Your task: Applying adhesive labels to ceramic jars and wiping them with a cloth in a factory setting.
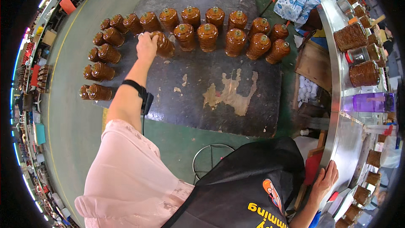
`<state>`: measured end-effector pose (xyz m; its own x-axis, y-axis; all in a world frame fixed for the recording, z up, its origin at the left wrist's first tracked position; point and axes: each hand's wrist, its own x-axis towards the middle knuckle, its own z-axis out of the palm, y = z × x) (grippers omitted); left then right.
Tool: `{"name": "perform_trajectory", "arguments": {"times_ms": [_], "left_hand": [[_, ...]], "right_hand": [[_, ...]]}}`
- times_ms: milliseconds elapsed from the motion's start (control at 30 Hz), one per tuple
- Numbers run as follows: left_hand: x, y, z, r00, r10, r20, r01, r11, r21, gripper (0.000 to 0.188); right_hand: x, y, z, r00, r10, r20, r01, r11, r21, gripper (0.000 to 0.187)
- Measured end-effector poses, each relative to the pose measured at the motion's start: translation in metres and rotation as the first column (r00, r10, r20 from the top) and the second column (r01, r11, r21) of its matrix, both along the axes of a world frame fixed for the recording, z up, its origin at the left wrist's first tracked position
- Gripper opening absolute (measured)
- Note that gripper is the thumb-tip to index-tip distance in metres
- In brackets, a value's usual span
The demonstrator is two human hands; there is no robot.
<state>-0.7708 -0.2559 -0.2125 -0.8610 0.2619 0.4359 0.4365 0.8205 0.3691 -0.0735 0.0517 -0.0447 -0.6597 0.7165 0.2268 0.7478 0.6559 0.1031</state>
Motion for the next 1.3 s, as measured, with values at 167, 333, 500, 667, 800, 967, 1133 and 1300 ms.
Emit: {"name": "perform_trajectory", "arguments": {"times_ms": [167,333,500,667,800,967,1133,1300], "left_hand": [[-0.051,0.028,-0.017,0.995,0.096,0.008,-0.095,0.99,-0.103,0.034],[-0.1,0.025,-0.068,0.999,-0.039,0.001,0.037,0.951,-0.307,0.042],[-0.141,0.012,-0.094,0.998,-0.056,0.039,0.068,0.878,-0.474,0.036],[-0.123,0.034,-0.111,0.998,-0.022,-0.063,-0.003,0.924,-0.383,0.049],[-0.035,0.059,-0.085,0.982,0.085,-0.171,-0.119,0.973,-0.197,0.047],[0.17,0.196,0.074,0.819,-0.56,-0.123,0.569,0.769,0.29,0.029],[0.283,0.382,0.206,0.427,-0.901,-0.078,0.6,0.217,0.77,0.024],[0.333,0.585,0.268,0.32,-0.904,-0.284,0.875,0.167,0.455,0.047]], "right_hand": [[-0.003,-0.005,0.005,0.999,-0.007,0.036,0.008,1.0,-0.012,0.042],[-0.011,-0.013,0.007,0.998,-0.065,-0.002,0.065,0.997,-0.051,0.046],[-0.037,-0.019,0.012,0.984,-0.16,-0.076,0.154,0.985,-0.08,0.046],[-0.023,-0.028,0.039,0.951,-0.089,-0.295,0.055,0.991,-0.124,0.041],[0.022,-0.017,0.1,0.908,-0.151,-0.391,0.146,0.988,-0.043,0.03],[0.106,-0.025,0.143,0.814,-0.352,-0.462,0.368,0.928,-0.059,0.023],[0.11,-0.058,0.143,0.733,-0.393,-0.554,0.371,0.915,-0.159,0.025],[0.143,-0.091,0.141,0.744,-0.406,-0.53,0.459,0.888,-0.036,0.027]]}}
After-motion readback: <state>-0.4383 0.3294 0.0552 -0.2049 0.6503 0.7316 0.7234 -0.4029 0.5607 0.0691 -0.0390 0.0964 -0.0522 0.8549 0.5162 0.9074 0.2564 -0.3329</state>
